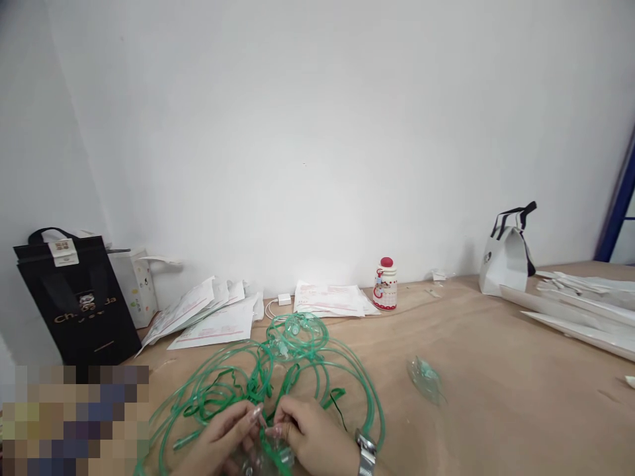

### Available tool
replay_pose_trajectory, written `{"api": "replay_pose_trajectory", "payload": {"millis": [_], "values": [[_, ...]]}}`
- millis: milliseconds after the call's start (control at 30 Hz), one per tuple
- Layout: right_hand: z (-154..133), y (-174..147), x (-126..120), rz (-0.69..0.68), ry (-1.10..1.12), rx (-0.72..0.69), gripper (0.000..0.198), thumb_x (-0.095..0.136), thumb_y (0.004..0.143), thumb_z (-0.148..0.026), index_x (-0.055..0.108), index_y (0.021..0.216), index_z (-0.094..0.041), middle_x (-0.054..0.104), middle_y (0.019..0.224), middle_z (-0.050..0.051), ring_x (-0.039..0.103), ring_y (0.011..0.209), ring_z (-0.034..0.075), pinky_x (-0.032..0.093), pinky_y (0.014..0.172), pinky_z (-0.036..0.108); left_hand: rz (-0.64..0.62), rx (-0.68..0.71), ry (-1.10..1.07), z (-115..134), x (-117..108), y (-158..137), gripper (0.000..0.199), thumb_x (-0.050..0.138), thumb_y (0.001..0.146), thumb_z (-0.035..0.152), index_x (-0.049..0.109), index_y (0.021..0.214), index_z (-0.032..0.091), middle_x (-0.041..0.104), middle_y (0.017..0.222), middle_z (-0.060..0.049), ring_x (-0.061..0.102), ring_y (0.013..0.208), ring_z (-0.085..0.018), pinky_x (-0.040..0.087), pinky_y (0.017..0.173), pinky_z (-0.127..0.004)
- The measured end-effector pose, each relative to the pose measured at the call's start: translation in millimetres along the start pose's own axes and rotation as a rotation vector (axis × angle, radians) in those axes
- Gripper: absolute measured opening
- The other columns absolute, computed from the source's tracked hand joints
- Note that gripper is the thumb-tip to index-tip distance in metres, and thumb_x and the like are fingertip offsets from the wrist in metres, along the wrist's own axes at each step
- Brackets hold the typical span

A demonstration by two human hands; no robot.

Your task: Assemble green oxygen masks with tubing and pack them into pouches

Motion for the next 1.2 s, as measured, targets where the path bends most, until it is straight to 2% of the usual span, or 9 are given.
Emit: {"api": "replay_pose_trajectory", "payload": {"millis": [133,233,367,467,533,633,767,967,1200], "values": [[-6,-3,6,-0.031,-0.047,-0.007,0.014,0.05,0.073,-0.01,0.062,0.071,-0.018,0.056,0.068,-0.002,0.05,0.068,0.013,0.034,0.063,0.021,-0.148,0.027,-0.038,-3,23,-1,0.034,0.066,0.062,0.048,0.056,0.068,0.015,0.054,0.054,0.005,0.051,0.049,-0.009,0.035,0.046,-0.019],[-12,-3,4,-0.009,-0.006,-0.048,0.012,0.054,0.073,-0.012,0.065,0.074,-0.019,0.057,0.072,0.0,0.052,0.072,0.014,0.037,0.066,0.022,-0.095,0.039,-0.163,-6,18,2,0.032,0.073,0.057,0.041,0.057,0.064,0.014,0.055,0.048,0.005,0.05,0.046,-0.007,0.035,0.046,-0.018],[-15,-2,-30,0.263,0.188,-0.112,0.016,0.054,0.079,-0.028,0.062,0.092,-0.022,0.056,0.082,0.002,0.052,0.081,0.017,0.039,0.075,0.026,0.081,0.024,-0.339,-8,-9,7,0.031,0.078,0.051,0.035,0.057,0.06,0.014,0.059,0.047,0.004,0.054,0.042,-0.009,0.04,0.044,-0.019],[-1,-4,-59,0.482,0.444,-0.071,0.026,0.052,0.079,-0.044,0.06,0.076,-0.019,0.054,0.068,0.0,0.051,0.066,0.014,0.041,0.063,0.024,0.205,0.02,-0.44,-5,-31,5,0.031,0.076,0.057,0.033,0.061,0.079,0.016,0.069,0.066,-0.001,0.065,0.058,-0.015,0.051,0.06,-0.028],[7,1,-52,0.382,0.634,-0.002,0.046,0.044,0.079,-0.054,0.053,0.052,-0.018,0.048,0.051,-0.001,0.046,0.047,0.011,0.037,0.049,0.023,0.288,0.036,-0.543,-3,-43,2,0.036,0.077,0.057,0.026,0.062,0.088,0.016,0.072,0.08,-0.005,0.067,0.073,-0.017,0.051,0.073,-0.03],[18,4,-3,-0.064,0.773,0.229,0.068,0.027,0.078,-0.067,0.048,0.04,-0.015,0.05,0.043,0.003,0.044,0.035,0.009,0.033,0.038,0.022,0.316,0.055,-0.658,-3,-45,0,0.032,0.078,0.056,0.017,0.065,0.085,0.012,0.072,0.085,-0.008,0.066,0.083,-0.019,0.051,0.077,-0.029],[33,-12,45,-0.391,0.861,0.503,0.077,0.025,0.077,-0.07,0.065,0.068,-0.004,0.063,0.07,0.013,0.056,0.044,0.01,0.038,0.04,0.018,0.28,0.085,-0.736,-3,-36,0,0.025,0.077,0.057,0.014,0.065,0.08,0.014,0.072,0.082,-0.006,0.066,0.081,-0.019,0.051,0.077,-0.029],[28,-2,32,-0.227,1.218,0.44,0.05,0.047,0.077,-0.057,0.059,0.092,-0.01,0.061,0.098,0.012,0.062,0.084,0.018,0.047,0.07,0.028,0.118,-0.003,-0.858,-2,-15,2,0.012,0.071,0.063,0.014,0.065,0.073,0.014,0.072,0.084,-0.007,0.064,0.089,-0.02,0.044,0.088,-0.033],[30,6,0,0.078,1.24,0.251,0.021,0.063,0.076,-0.033,0.061,0.089,-0.017,0.064,0.097,0.006,0.059,0.089,0.015,0.043,0.075,0.027,-0.005,-0.119,-0.912,-12,0,2,0.015,0.063,0.067,0.007,0.066,0.081,0.013,0.071,0.084,-0.008,0.064,0.082,-0.019,0.044,0.082,-0.033]]}}
Point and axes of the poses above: each hand's wrist, its own y-axis towards the middle knuckle, its own x-axis out of the palm, z = x × y, the point moved 9 cm from there along y, towards the middle knuckle
